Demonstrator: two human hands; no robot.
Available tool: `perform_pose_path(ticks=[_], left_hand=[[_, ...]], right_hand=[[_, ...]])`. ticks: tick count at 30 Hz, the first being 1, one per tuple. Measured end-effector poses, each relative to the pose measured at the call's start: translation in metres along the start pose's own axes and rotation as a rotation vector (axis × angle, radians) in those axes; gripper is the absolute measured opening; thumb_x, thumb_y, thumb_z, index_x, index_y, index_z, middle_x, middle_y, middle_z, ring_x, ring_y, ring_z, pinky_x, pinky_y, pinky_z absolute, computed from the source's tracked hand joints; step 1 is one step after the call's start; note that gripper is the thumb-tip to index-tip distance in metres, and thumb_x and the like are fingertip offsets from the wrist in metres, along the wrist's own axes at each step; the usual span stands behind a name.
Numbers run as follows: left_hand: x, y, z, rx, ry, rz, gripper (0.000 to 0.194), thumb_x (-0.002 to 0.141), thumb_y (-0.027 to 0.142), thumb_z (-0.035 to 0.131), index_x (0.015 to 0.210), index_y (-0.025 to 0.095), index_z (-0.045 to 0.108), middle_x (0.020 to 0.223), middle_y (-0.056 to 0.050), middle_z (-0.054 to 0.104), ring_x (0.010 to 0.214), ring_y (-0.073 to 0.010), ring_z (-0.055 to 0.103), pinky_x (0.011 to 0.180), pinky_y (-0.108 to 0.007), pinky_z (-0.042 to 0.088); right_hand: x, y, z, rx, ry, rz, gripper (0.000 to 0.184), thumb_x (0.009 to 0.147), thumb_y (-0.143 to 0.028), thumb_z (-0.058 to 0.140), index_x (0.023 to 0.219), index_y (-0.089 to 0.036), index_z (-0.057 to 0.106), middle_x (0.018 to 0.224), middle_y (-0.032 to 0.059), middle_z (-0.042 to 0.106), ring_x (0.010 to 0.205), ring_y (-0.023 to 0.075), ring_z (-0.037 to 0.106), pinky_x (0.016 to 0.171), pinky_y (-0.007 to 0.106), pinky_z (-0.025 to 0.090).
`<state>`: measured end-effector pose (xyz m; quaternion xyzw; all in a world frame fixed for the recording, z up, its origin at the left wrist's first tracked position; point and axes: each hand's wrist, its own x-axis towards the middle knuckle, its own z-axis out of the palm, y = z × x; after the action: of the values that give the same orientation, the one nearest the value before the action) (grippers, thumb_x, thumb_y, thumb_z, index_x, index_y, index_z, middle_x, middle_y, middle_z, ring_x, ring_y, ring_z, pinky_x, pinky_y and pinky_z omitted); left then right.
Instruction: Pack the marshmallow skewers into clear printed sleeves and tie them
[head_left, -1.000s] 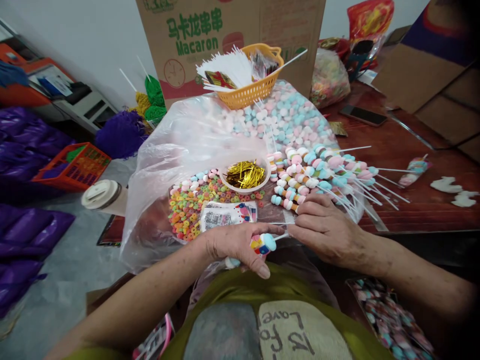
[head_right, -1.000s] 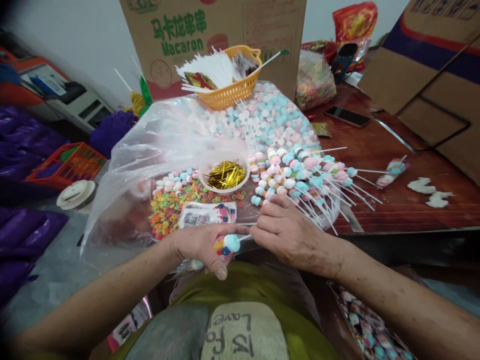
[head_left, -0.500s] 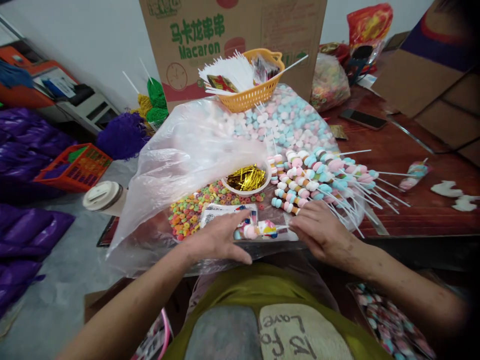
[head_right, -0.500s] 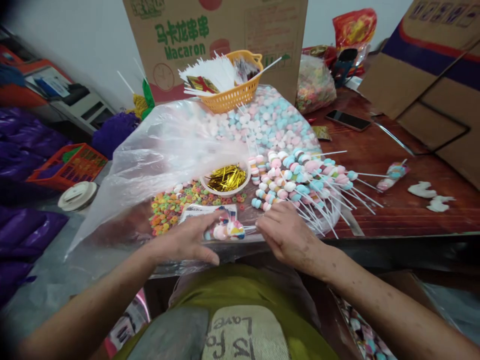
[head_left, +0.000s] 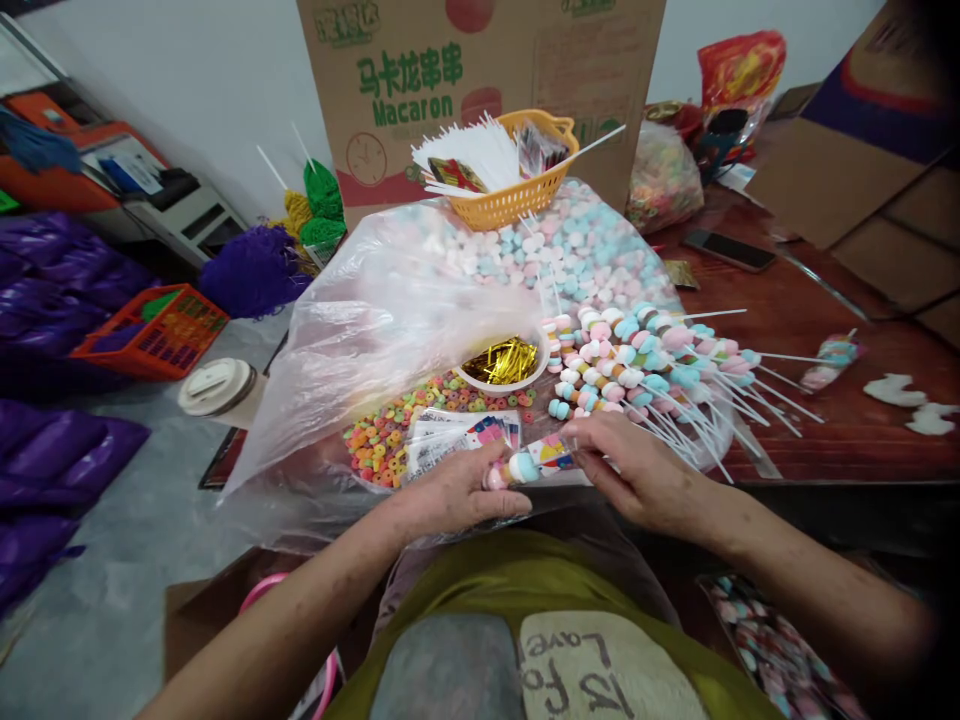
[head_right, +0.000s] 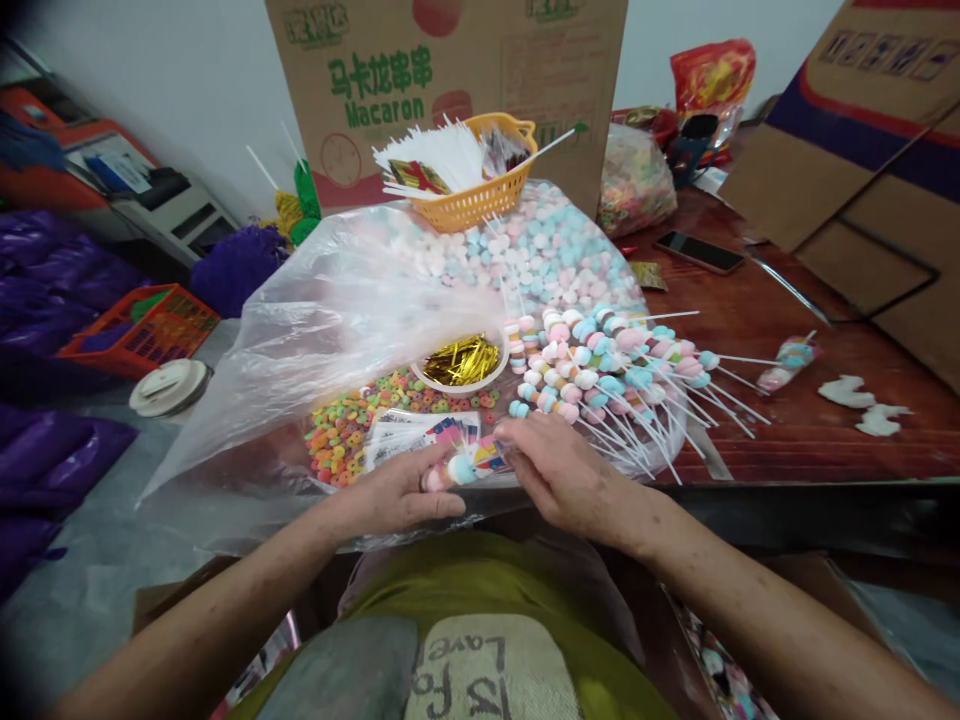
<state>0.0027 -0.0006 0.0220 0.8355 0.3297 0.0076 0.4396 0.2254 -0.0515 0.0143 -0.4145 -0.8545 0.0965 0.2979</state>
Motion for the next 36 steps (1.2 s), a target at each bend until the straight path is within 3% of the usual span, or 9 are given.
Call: perform_pose_path(ticks=[6, 9, 15, 20, 24, 27, 30, 33, 36], left_hand=[[0.009, -0.004, 0.016, 0.060, 0.107, 0.000, 0.038, 0.087, 0.044, 0.036, 0.109, 0.017, 0.051, 0.080, -0.004, 0.060, 0.068, -0.0175, 0.055, 0.063, -0.027, 0.042], [0.012, -0.011, 0.028, -0.241, 0.149, -0.107, 0.038, 0.089, 0.046, 0.029, 0.099, 0.017, 0.052, 0.070, -0.001, 0.056, 0.056, -0.0130, 0.053, 0.054, -0.023, 0.041], [0.002, -0.007, 0.032, -0.386, 0.105, -0.072, 0.032, 0.088, 0.038, 0.032, 0.087, 0.016, 0.054, 0.067, 0.000, 0.055, 0.053, -0.0121, 0.051, 0.053, -0.023, 0.041], [-0.005, -0.004, 0.028, -0.468, -0.068, -0.016, 0.031, 0.085, 0.039, 0.038, 0.085, 0.016, 0.058, 0.070, -0.001, 0.056, 0.061, -0.0134, 0.051, 0.059, -0.023, 0.041], [-0.003, -0.010, 0.035, -0.573, -0.028, -0.193, 0.023, 0.082, 0.032, 0.041, 0.081, 0.018, 0.059, 0.065, 0.001, 0.052, 0.056, -0.0116, 0.048, 0.052, -0.021, 0.038], [0.001, -0.015, 0.033, -0.592, 0.061, -0.161, 0.021, 0.081, 0.030, 0.043, 0.079, 0.019, 0.060, 0.073, -0.001, 0.058, 0.067, -0.0140, 0.053, 0.059, -0.022, 0.041], [0.004, -0.015, 0.025, -0.580, -0.024, -0.028, 0.020, 0.078, 0.029, 0.049, 0.065, 0.018, 0.061, 0.067, -0.002, 0.062, 0.065, -0.0158, 0.056, 0.062, -0.025, 0.043], [0.004, -0.009, 0.017, -0.484, -0.188, 0.051, 0.024, 0.078, 0.027, 0.049, 0.058, 0.019, 0.058, 0.055, 0.000, 0.059, 0.050, -0.0143, 0.055, 0.052, -0.024, 0.042], [0.001, -0.006, 0.013, 0.081, -0.050, 0.136, 0.008, 0.075, 0.020, 0.055, 0.068, 0.017, 0.059, 0.062, -0.003, 0.061, 0.054, -0.0168, 0.056, 0.052, -0.026, 0.042]], right_hand=[[0.010, 0.004, 0.010, 0.034, -0.040, -0.037, 0.043, 0.083, -0.010, 0.037, 0.126, -0.013, 0.039, 0.105, 0.0140, 0.058, 0.089, 0.0224, 0.052, 0.076, 0.038, 0.043], [0.009, 0.008, 0.013, 0.241, 0.137, 0.266, 0.043, 0.086, -0.025, 0.044, 0.128, -0.018, 0.039, 0.110, 0.0110, 0.055, 0.089, 0.0190, 0.052, 0.075, 0.034, 0.045], [-0.001, -0.015, 0.047, 0.982, -0.131, 0.750, 0.031, 0.078, -0.046, 0.055, 0.071, -0.016, 0.055, 0.052, -0.0052, 0.046, 0.041, 0.0051, 0.035, 0.038, 0.017, 0.026], [0.011, -0.031, 0.058, 1.029, 0.023, 0.881, 0.030, 0.078, -0.042, 0.055, 0.062, -0.017, 0.048, 0.050, -0.0048, 0.049, 0.037, 0.0052, 0.038, 0.034, 0.017, 0.027], [0.022, -0.024, 0.032, 0.617, 0.432, 0.565, 0.017, 0.087, -0.029, 0.043, 0.080, -0.018, 0.053, 0.071, 0.0021, 0.061, 0.057, 0.0123, 0.056, 0.054, 0.027, 0.048], [0.020, -0.021, 0.022, 0.007, 0.147, -0.026, 0.023, 0.088, -0.018, 0.039, 0.105, -0.017, 0.055, 0.106, 0.0104, 0.061, 0.103, 0.0230, 0.053, 0.091, 0.048, 0.039], [0.012, -0.018, 0.027, -0.382, -0.160, -0.419, 0.030, 0.088, -0.011, 0.035, 0.112, -0.012, 0.053, 0.106, 0.0128, 0.061, 0.108, 0.0247, 0.049, 0.101, 0.056, 0.022], [0.008, -0.018, 0.036, -0.364, -0.286, -0.378, 0.026, 0.086, -0.009, 0.035, 0.095, -0.012, 0.059, 0.077, 0.0082, 0.063, 0.080, 0.0201, 0.055, 0.096, 0.054, 0.028], [0.008, -0.025, 0.044, 0.024, -0.441, 0.079, 0.020, 0.082, -0.014, 0.037, 0.077, -0.014, 0.057, 0.070, 0.0090, 0.061, 0.071, 0.0201, 0.054, 0.085, 0.049, 0.039]])
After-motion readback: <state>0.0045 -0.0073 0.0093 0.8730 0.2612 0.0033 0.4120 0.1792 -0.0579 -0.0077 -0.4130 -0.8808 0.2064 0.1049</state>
